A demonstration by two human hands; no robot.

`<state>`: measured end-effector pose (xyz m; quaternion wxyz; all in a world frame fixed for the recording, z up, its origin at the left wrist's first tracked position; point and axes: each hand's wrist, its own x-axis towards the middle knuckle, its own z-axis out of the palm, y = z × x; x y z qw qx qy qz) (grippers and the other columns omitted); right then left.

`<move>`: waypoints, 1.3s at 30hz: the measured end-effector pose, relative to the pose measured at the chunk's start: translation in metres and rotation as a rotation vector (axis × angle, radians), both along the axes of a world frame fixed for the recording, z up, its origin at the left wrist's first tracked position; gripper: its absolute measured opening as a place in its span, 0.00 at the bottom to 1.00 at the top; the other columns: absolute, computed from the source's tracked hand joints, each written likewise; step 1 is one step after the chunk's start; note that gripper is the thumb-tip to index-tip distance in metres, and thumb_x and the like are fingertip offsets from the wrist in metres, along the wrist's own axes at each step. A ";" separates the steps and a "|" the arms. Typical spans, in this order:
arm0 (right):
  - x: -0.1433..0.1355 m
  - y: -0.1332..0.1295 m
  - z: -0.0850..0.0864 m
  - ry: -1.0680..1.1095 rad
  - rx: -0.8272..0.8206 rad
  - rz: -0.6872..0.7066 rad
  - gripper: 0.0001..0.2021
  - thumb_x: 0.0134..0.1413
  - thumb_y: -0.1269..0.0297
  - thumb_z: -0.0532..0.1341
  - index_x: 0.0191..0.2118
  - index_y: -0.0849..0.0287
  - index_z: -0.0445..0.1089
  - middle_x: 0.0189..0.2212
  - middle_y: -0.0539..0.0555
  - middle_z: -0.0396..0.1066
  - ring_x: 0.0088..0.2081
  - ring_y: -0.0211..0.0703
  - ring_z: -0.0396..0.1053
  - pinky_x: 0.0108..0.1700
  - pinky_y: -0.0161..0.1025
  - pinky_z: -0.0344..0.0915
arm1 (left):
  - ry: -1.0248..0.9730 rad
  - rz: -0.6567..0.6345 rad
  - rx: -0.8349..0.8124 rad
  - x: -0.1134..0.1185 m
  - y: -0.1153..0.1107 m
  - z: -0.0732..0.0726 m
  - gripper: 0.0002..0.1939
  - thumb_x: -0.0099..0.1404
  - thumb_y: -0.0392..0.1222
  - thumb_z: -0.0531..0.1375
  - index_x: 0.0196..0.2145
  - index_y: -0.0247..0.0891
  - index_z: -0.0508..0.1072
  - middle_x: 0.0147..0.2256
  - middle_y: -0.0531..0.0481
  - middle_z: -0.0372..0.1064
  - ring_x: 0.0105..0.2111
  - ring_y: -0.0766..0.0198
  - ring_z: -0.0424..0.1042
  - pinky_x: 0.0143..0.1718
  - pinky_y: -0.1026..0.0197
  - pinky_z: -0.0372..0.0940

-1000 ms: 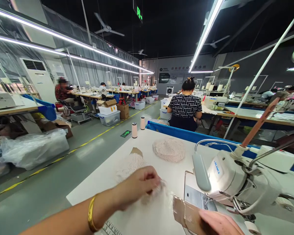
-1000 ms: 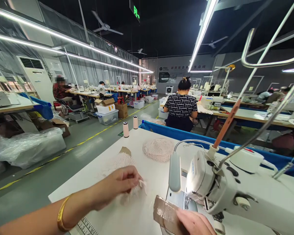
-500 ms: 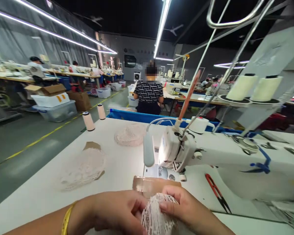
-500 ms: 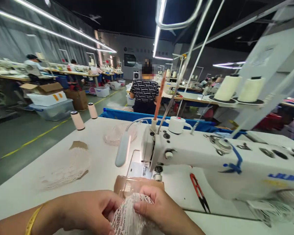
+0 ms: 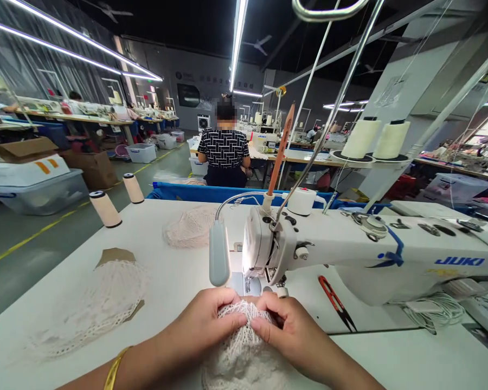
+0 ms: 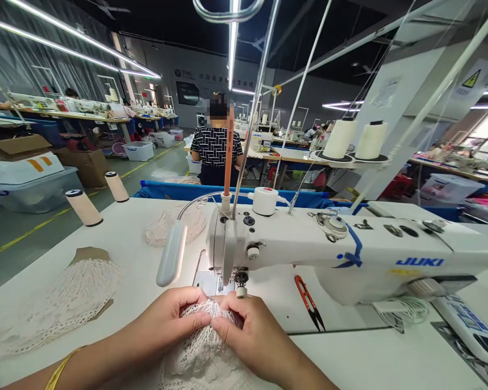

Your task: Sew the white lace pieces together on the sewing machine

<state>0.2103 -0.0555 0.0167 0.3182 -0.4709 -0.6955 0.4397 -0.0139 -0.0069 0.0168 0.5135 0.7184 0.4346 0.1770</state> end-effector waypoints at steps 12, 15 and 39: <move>-0.005 -0.006 -0.019 -0.062 0.176 -0.123 0.07 0.64 0.58 0.65 0.44 0.53 0.71 0.41 0.53 0.76 0.44 0.48 0.73 0.49 0.42 0.69 | -0.099 0.002 0.318 -0.001 -0.012 -0.015 0.15 0.73 0.50 0.60 0.35 0.42 0.83 0.33 0.49 0.76 0.34 0.58 0.73 0.37 0.60 0.64; -0.005 -0.006 -0.025 -0.067 0.299 -0.098 0.05 0.67 0.60 0.64 0.43 0.53 0.70 0.39 0.52 0.76 0.42 0.46 0.74 0.47 0.40 0.69 | -0.094 -0.018 0.429 -0.003 -0.012 -0.024 0.13 0.75 0.48 0.60 0.35 0.43 0.81 0.33 0.50 0.76 0.33 0.59 0.74 0.35 0.61 0.64; -0.011 -0.011 -0.032 -0.023 0.633 -0.161 0.07 0.63 0.72 0.62 0.42 0.50 0.68 0.35 0.46 0.76 0.35 0.40 0.73 0.37 0.34 0.66 | -0.227 -0.053 0.807 0.001 -0.019 -0.014 0.10 0.74 0.32 0.57 0.42 0.45 0.77 0.35 0.55 0.76 0.33 0.66 0.76 0.35 0.68 0.71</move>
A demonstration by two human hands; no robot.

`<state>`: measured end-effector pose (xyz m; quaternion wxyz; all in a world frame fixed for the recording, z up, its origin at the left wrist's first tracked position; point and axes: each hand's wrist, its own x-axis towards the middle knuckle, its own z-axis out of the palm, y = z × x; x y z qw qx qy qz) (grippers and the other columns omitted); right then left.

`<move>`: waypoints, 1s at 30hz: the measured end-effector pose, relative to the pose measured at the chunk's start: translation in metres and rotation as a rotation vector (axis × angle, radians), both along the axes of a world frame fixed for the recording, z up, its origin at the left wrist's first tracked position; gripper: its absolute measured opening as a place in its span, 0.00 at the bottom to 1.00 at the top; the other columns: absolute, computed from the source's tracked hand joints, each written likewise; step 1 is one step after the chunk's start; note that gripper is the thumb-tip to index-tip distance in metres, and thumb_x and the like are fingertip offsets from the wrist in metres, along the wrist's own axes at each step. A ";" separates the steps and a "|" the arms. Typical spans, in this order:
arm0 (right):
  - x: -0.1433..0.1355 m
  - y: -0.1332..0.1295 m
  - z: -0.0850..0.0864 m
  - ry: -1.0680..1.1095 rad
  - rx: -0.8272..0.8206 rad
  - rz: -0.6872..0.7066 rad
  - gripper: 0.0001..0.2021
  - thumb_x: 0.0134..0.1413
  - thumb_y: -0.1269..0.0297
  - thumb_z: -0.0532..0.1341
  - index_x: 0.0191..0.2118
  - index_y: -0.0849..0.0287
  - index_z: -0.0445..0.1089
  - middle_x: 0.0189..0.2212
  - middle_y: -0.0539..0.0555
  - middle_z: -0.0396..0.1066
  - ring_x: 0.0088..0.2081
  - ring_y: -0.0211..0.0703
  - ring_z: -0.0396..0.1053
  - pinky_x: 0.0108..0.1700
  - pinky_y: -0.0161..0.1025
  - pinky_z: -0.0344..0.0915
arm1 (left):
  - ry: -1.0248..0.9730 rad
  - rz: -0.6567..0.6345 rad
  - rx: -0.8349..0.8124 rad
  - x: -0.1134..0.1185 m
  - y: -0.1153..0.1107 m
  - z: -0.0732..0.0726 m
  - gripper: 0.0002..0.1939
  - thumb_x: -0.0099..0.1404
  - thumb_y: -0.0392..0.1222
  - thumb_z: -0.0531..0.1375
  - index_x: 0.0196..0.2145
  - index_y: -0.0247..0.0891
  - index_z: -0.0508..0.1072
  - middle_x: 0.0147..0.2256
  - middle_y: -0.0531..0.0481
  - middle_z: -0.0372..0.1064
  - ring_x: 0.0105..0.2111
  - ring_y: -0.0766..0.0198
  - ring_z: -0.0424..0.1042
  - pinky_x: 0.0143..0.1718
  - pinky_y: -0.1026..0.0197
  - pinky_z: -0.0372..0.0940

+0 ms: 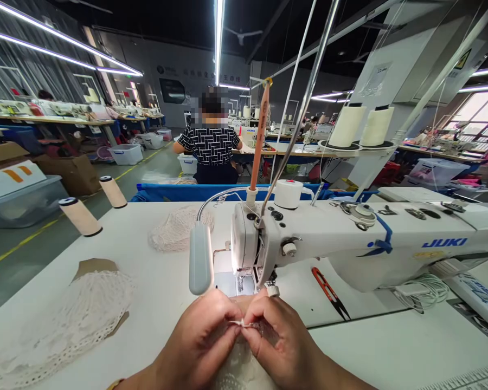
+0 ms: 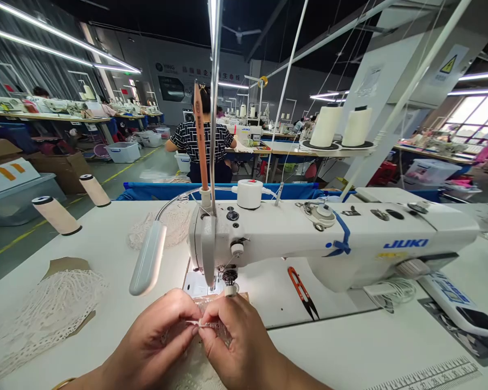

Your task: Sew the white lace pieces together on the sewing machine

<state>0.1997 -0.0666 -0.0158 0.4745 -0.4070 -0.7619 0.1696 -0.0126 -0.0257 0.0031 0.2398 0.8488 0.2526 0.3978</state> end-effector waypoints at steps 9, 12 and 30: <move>0.004 0.002 0.003 -0.056 0.248 0.002 0.12 0.64 0.76 0.59 0.46 0.50 0.68 0.33 0.46 0.74 0.34 0.40 0.72 0.38 0.35 0.67 | -0.008 -0.011 0.017 0.000 -0.002 0.001 0.10 0.72 0.31 0.57 0.40 0.44 0.75 0.33 0.56 0.74 0.32 0.66 0.75 0.33 0.67 0.69; 0.006 0.001 0.003 -0.079 0.280 0.022 0.10 0.67 0.74 0.58 0.47 0.50 0.69 0.33 0.48 0.72 0.33 0.41 0.72 0.39 0.37 0.68 | -0.036 -0.004 0.055 -0.003 -0.001 -0.001 0.11 0.71 0.29 0.57 0.40 0.44 0.76 0.33 0.55 0.74 0.32 0.66 0.75 0.33 0.67 0.69; 0.003 -0.001 0.008 -0.148 0.369 0.029 0.06 0.74 0.66 0.55 0.48 0.50 0.69 0.35 0.50 0.73 0.34 0.42 0.74 0.38 0.37 0.72 | -0.090 0.039 0.132 -0.004 -0.006 -0.003 0.11 0.77 0.34 0.55 0.43 0.43 0.77 0.37 0.48 0.76 0.37 0.61 0.77 0.40 0.63 0.73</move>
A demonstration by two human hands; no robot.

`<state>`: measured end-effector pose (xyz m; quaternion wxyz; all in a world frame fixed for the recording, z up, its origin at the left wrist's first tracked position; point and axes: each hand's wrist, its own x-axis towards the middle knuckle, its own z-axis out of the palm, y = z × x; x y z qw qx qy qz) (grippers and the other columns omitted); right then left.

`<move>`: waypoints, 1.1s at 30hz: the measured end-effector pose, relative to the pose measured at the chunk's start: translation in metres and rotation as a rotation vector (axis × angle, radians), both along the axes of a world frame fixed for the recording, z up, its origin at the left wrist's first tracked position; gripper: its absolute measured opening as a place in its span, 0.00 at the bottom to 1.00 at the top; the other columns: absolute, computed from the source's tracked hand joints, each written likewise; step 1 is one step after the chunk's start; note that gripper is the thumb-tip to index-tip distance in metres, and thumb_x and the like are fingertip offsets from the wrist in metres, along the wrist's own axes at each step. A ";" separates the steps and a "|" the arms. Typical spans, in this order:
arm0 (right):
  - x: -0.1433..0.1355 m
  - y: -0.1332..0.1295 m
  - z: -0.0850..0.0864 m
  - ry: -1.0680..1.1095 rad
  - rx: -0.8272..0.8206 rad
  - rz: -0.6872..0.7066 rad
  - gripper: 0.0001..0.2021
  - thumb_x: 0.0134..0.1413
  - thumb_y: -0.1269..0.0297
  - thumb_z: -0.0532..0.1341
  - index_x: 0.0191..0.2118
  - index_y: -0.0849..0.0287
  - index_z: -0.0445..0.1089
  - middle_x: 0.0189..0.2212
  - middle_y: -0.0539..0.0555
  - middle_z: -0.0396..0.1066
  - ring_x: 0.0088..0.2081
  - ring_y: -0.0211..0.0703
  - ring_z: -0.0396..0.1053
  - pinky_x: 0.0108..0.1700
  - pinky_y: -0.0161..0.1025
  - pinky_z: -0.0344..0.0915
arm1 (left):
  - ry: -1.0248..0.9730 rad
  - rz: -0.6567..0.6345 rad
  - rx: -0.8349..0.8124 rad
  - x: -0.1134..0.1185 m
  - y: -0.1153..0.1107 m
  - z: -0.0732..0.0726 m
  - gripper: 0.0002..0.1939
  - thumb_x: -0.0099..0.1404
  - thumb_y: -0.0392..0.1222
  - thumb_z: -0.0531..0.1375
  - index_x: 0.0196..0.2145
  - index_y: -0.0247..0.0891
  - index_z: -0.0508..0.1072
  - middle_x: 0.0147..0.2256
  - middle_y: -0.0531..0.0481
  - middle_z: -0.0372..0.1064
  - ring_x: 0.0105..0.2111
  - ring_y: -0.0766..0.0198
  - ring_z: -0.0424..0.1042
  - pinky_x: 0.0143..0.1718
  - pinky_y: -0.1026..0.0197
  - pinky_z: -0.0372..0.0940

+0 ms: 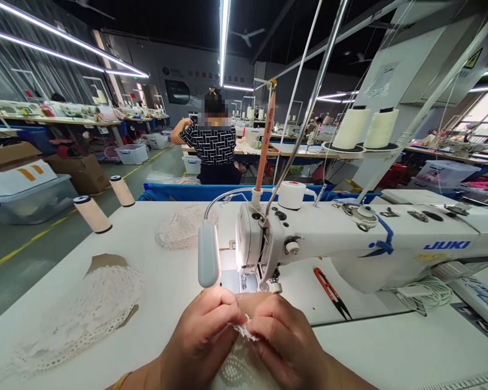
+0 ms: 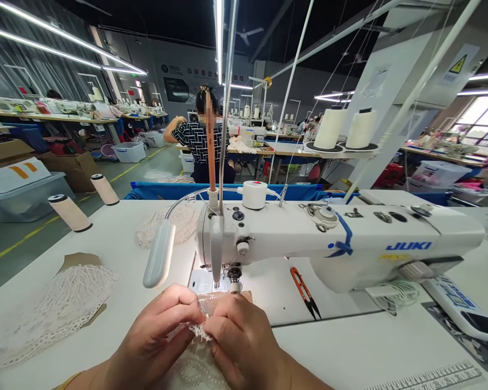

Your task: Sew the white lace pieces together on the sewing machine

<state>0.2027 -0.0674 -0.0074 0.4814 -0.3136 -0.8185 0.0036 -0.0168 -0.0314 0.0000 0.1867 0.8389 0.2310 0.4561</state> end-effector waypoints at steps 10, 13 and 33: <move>0.006 -0.019 0.026 -0.010 -0.598 -0.048 0.07 0.64 0.69 0.65 0.35 0.52 0.67 0.31 0.46 0.73 0.30 0.39 0.71 0.32 0.33 0.67 | 0.301 -0.192 -0.756 0.002 -0.018 0.018 0.18 0.78 0.54 0.55 0.33 0.41 0.66 0.28 0.57 0.63 0.26 0.66 0.60 0.26 0.64 0.54; -0.003 0.008 0.011 -0.070 -0.623 -0.230 0.09 0.61 0.74 0.62 0.32 0.53 0.67 0.30 0.47 0.74 0.33 0.43 0.74 0.34 0.35 0.69 | 0.422 0.073 -0.345 0.011 0.004 0.003 0.13 0.74 0.42 0.55 0.29 0.42 0.64 0.28 0.54 0.65 0.28 0.61 0.64 0.30 0.61 0.60; 0.004 0.015 -0.012 -0.319 -0.204 -0.247 0.14 0.67 0.74 0.54 0.44 0.56 0.77 0.44 0.59 0.80 0.35 0.50 0.74 0.33 0.42 0.70 | 0.345 0.148 0.312 0.016 0.026 -0.033 0.14 0.74 0.30 0.52 0.37 0.39 0.77 0.33 0.46 0.75 0.29 0.57 0.71 0.32 0.55 0.68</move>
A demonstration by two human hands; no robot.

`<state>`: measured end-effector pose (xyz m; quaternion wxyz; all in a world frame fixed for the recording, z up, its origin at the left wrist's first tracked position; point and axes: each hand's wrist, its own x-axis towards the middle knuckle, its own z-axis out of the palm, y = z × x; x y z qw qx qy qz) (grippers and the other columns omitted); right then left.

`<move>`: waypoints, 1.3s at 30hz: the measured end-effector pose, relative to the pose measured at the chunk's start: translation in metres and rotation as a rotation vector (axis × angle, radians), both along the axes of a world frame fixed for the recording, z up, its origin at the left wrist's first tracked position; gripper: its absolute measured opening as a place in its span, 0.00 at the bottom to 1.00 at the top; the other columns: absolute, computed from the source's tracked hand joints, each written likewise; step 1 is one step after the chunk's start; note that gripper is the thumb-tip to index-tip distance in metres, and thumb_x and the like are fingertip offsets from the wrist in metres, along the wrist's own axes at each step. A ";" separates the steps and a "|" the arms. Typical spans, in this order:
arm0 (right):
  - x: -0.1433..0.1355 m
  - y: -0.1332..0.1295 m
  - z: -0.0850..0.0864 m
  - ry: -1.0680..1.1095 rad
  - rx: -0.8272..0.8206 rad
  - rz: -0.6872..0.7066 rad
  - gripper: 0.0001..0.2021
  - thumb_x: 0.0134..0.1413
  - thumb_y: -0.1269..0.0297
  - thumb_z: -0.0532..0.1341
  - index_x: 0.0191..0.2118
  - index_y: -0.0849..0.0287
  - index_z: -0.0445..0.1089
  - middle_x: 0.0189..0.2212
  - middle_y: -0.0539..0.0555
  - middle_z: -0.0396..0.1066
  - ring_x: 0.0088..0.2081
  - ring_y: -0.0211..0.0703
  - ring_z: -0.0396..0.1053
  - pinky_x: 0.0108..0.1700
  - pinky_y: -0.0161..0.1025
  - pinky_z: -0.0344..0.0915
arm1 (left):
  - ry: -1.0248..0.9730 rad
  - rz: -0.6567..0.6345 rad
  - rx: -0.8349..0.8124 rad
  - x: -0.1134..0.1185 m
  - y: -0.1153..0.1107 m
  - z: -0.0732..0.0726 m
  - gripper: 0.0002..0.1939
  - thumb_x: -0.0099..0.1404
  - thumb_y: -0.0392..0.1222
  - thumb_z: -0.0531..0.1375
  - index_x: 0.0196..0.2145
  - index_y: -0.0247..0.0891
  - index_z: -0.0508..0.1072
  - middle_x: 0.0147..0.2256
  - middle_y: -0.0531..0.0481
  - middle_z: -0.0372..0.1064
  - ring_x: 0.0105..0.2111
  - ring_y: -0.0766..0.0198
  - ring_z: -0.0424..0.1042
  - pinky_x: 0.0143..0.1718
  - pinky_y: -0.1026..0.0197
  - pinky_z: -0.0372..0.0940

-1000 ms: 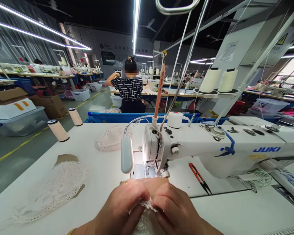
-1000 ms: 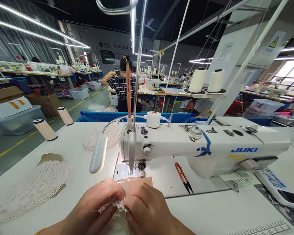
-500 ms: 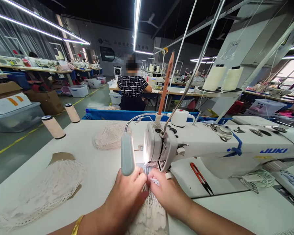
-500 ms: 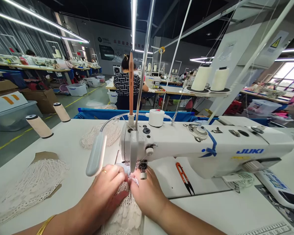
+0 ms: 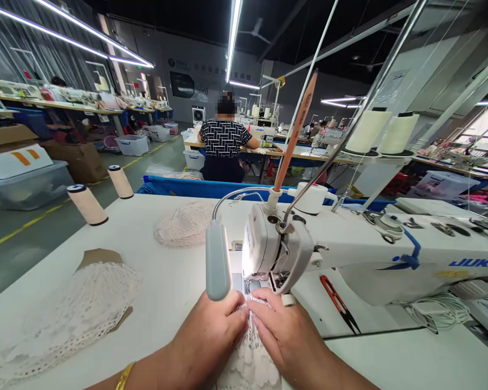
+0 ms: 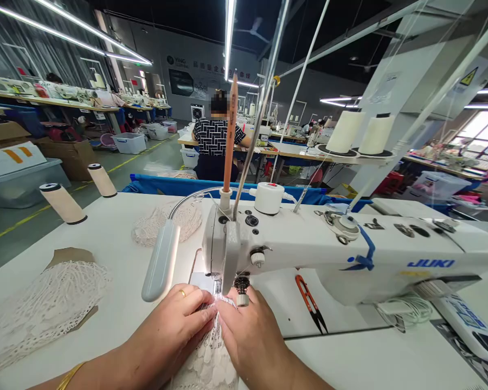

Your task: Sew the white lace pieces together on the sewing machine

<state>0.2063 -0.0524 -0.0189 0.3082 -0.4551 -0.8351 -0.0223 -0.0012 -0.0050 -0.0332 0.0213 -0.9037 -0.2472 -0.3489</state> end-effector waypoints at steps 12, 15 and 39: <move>0.001 0.008 0.003 -0.015 0.048 -0.064 0.15 0.68 0.74 0.55 0.44 0.53 0.79 0.45 0.57 0.82 0.42 0.54 0.78 0.40 0.46 0.75 | 0.106 -0.016 -0.055 -0.005 -0.005 0.013 0.10 0.68 0.27 0.60 0.45 0.35 0.77 0.43 0.39 0.81 0.38 0.47 0.82 0.38 0.42 0.80; 0.001 0.008 0.006 -0.024 0.020 -0.078 0.14 0.68 0.74 0.55 0.44 0.54 0.78 0.45 0.57 0.82 0.43 0.55 0.78 0.40 0.46 0.76 | 0.105 -0.006 -0.040 -0.004 -0.004 0.011 0.11 0.69 0.27 0.59 0.46 0.35 0.77 0.43 0.38 0.81 0.38 0.47 0.82 0.37 0.43 0.81; 0.014 0.006 -0.001 -0.035 0.057 -0.028 0.14 0.67 0.71 0.60 0.54 0.54 0.75 0.50 0.59 0.81 0.47 0.57 0.78 0.45 0.48 0.76 | 0.235 -0.020 -0.291 -0.017 -0.007 0.044 0.11 0.62 0.38 0.72 0.41 0.40 0.78 0.48 0.43 0.79 0.44 0.46 0.78 0.46 0.46 0.75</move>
